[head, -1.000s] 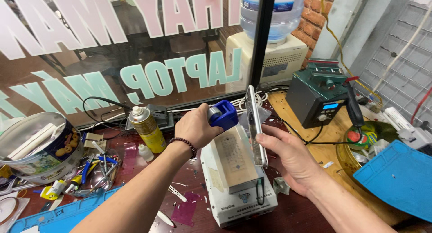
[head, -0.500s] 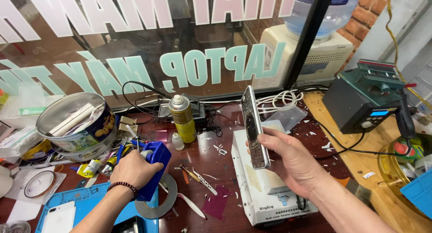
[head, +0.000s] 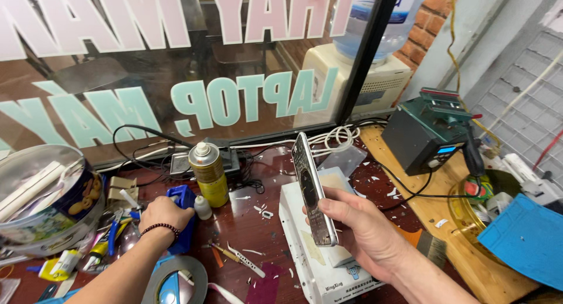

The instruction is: The person reassembles a smartphone by connecting internal components, securing the battery, and attaching the back cover. They use a screwdriver and a small metal tool to manipulate connectors and fasten parts, then inspect the device from multiple angles.

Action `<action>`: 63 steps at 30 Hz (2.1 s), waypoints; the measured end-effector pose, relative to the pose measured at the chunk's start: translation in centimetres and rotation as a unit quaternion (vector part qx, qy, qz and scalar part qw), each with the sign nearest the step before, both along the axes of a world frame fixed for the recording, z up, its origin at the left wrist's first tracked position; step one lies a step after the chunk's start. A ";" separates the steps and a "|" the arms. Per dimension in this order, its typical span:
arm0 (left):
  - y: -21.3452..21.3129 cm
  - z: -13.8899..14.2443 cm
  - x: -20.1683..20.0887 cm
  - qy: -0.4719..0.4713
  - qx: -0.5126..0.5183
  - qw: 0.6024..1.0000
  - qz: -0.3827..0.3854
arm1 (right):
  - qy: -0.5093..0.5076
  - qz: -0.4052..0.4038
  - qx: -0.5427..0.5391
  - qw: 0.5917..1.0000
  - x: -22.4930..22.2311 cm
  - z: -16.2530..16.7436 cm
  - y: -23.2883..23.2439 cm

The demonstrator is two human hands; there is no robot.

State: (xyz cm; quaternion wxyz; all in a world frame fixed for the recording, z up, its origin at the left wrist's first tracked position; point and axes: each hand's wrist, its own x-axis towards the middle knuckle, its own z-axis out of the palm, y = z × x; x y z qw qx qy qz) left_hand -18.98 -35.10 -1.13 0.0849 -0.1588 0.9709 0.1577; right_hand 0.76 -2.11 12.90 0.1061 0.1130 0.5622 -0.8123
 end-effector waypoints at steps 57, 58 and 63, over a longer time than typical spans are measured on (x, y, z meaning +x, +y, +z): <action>21.1 15.1 13.3 -0.039 0.816 0.569 0.092 | 0.096 0.054 0.443 0.890 2.9 2.6 1.2; 20.9 15.1 13.2 -0.040 0.818 0.567 0.090 | 0.094 0.058 0.443 0.890 2.8 2.7 1.0; 19.7 15.1 13.3 -0.028 0.835 0.546 0.060 | 0.103 0.067 0.463 0.878 2.3 3.3 0.2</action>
